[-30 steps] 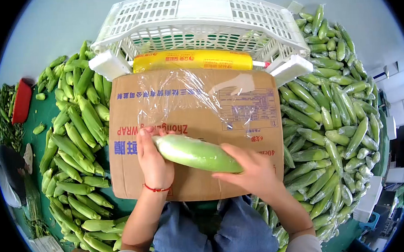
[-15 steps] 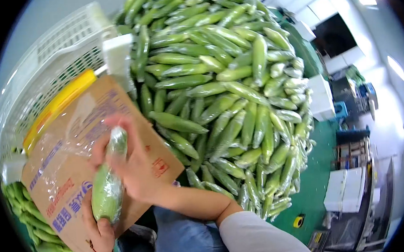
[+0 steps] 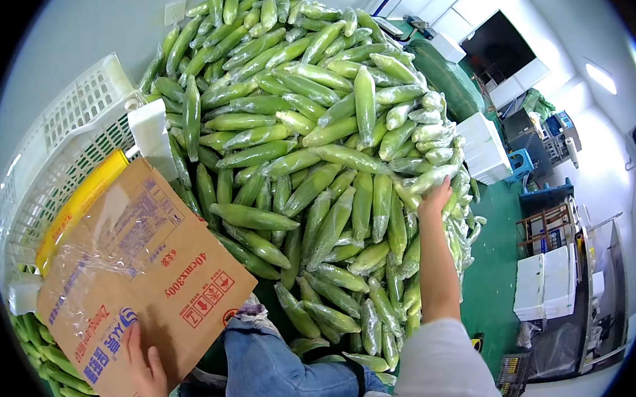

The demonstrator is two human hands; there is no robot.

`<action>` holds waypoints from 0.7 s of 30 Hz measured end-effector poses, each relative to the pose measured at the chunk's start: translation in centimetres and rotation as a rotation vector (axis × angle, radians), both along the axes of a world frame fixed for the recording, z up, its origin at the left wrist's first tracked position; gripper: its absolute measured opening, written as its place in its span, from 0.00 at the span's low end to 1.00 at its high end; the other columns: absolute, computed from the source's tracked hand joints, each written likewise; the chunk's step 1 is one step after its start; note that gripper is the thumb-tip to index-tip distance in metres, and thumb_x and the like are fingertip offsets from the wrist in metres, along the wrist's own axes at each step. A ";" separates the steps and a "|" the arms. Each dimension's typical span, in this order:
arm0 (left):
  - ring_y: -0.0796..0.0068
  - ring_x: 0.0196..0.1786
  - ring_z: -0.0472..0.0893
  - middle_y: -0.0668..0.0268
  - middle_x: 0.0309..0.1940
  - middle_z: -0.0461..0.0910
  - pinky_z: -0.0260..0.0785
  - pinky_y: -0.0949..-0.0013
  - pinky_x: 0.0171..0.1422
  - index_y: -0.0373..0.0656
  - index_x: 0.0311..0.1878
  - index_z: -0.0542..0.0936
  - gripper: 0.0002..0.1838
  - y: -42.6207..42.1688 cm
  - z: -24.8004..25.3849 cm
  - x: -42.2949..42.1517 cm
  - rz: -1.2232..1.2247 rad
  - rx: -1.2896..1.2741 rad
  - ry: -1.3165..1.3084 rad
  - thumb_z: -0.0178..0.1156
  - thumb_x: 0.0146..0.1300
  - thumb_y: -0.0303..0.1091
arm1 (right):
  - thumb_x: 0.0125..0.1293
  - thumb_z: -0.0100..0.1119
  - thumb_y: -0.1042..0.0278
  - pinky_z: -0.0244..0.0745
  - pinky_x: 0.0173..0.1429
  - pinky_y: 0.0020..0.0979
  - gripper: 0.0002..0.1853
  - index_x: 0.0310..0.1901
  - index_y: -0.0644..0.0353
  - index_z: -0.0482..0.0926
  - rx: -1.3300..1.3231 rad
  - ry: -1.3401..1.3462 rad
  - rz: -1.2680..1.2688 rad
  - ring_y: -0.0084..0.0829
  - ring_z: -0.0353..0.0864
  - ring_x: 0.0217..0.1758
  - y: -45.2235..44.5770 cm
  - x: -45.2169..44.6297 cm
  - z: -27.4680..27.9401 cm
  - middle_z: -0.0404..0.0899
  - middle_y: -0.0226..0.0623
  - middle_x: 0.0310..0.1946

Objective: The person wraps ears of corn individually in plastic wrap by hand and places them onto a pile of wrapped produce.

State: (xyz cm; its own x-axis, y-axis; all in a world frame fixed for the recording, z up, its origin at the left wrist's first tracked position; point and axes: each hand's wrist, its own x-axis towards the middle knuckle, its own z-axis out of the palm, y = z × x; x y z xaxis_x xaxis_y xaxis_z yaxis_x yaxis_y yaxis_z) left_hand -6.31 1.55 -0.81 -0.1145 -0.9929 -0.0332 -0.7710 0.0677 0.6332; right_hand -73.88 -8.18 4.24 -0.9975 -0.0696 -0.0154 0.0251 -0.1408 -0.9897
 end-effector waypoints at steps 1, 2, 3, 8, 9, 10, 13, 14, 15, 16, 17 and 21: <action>0.48 0.72 0.64 0.47 0.69 0.64 0.53 0.58 0.76 0.35 0.69 0.66 0.28 0.5 0.2 0.9 0.059 -0.020 -0.016 0.53 0.65 0.24 | 0.74 0.50 0.52 0.63 0.70 0.47 0.31 0.69 0.64 0.57 0.100 0.065 0.042 0.47 0.67 0.67 -0.1 -0.5 -1.4 0.66 0.53 0.65; 0.48 0.73 0.62 0.47 0.70 0.62 0.51 0.58 0.77 0.34 0.69 0.66 0.27 0.8 0.1 1.6 0.133 -0.044 -0.024 0.52 0.65 0.23 | 0.74 0.50 0.52 0.62 0.70 0.45 0.30 0.69 0.65 0.59 0.194 0.139 0.097 0.46 0.66 0.68 -0.9 -1.9 -4.2 0.66 0.53 0.65; 0.49 0.74 0.60 0.49 0.73 0.59 0.51 0.58 0.77 0.37 0.70 0.66 0.27 1.3 -0.2 2.7 0.165 -0.068 -0.113 0.51 0.66 0.25 | 0.75 0.49 0.52 0.61 0.70 0.43 0.30 0.68 0.65 0.60 0.296 0.217 0.153 0.45 0.66 0.68 -1.9 0.5 -3.3 0.66 0.53 0.66; 0.48 0.76 0.56 0.49 0.75 0.55 0.50 0.57 0.78 0.41 0.70 0.68 0.36 1.0 0.3 5.0 0.338 -0.075 -0.162 0.61 0.54 0.20 | 0.65 0.63 0.62 0.68 0.64 0.43 0.26 0.64 0.55 0.71 0.409 1.104 1.339 0.45 0.71 0.61 -2.1 30.6 -3.8 0.69 0.46 0.61; 0.48 0.75 0.58 0.48 0.74 0.56 0.52 0.57 0.77 0.43 0.69 0.69 0.36 -0.3 1.4 5.0 0.345 -0.076 -0.152 0.63 0.53 0.21 | 0.62 0.66 0.61 0.70 0.63 0.45 0.29 0.65 0.52 0.71 0.295 1.420 1.532 0.47 0.72 0.60 -2.7 35.0 -3.5 0.69 0.46 0.60; 0.47 0.74 0.61 0.48 0.74 0.57 0.53 0.56 0.76 0.44 0.70 0.69 0.36 -0.9 0.8 6.3 0.386 -0.078 -0.178 0.66 0.54 0.24 | 0.60 0.67 0.59 0.70 0.63 0.45 0.31 0.65 0.52 0.70 0.297 1.430 1.616 0.48 0.71 0.60 -3.6 38.5 -4.5 0.69 0.46 0.61; 0.53 0.62 0.73 0.50 0.71 0.63 0.66 0.57 0.63 0.46 0.67 0.73 0.35 -4.8 -1.4 10.5 0.484 -0.232 -0.050 0.71 0.54 0.35 | 0.58 0.68 0.59 0.69 0.61 0.47 0.34 0.67 0.51 0.69 0.327 1.431 1.646 0.50 0.72 0.58 -8.2 45.8 -7.1 0.68 0.47 0.63; 0.54 0.55 0.76 0.53 0.67 0.68 0.68 0.58 0.59 0.45 0.63 0.76 0.30 -6.5 0.2 10.9 0.441 -0.321 -0.246 0.70 0.55 0.34 | 0.59 0.68 0.61 0.69 0.60 0.46 0.27 0.61 0.53 0.75 0.199 1.344 1.611 0.50 0.72 0.57 -10.0 47.4 -6.7 0.70 0.47 0.61; 0.55 0.53 0.77 0.55 0.63 0.72 0.68 0.58 0.58 0.44 0.58 0.78 0.24 -7.9 0.1 12.3 0.389 -0.364 -0.320 0.68 0.56 0.33 | 0.60 0.67 0.63 0.71 0.59 0.43 0.18 0.51 0.56 0.81 0.142 1.363 1.641 0.46 0.74 0.56 -12.2 48.5 -7.1 0.75 0.42 0.57; 0.55 0.51 0.77 0.57 0.58 0.77 0.69 0.58 0.57 0.42 0.53 0.80 0.19 -9.2 -0.6 13.4 0.321 -0.411 -0.385 0.67 0.57 0.31 | 0.61 0.66 0.64 0.73 0.56 0.39 0.14 0.48 0.57 0.81 0.147 1.354 1.689 0.42 0.76 0.53 -13.5 49.5 -6.9 0.77 0.41 0.53; 0.56 0.50 0.78 0.59 0.55 0.78 0.69 0.58 0.56 0.42 0.50 0.80 0.16 -10.0 -0.9 14.4 0.253 -0.458 -0.364 0.66 0.58 0.31 | 0.62 0.66 0.65 0.74 0.54 0.36 0.10 0.44 0.57 0.82 0.156 1.348 1.726 0.39 0.79 0.49 -14.4 50.2 -6.7 0.80 0.39 0.50; 0.59 0.43 0.81 0.64 0.37 0.82 0.74 0.58 0.49 0.42 0.36 0.77 0.05 -9.4 -0.3 16.0 0.176 -0.604 -0.350 0.60 0.56 0.28 | 0.68 0.61 0.70 0.76 0.44 0.27 0.06 0.43 0.60 0.80 0.308 0.910 1.811 0.28 0.82 0.35 -12.6 47.4 -5.4 0.83 0.40 0.35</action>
State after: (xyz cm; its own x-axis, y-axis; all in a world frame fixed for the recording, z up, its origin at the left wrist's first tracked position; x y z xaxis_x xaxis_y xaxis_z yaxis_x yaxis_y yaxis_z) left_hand 9.72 -7.87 -1.06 -0.0346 -0.8520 0.5225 -0.9536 0.1846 0.2378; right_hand -26.49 -20.77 -1.12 0.4657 -0.8738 0.1402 -0.4959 -0.3889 -0.7764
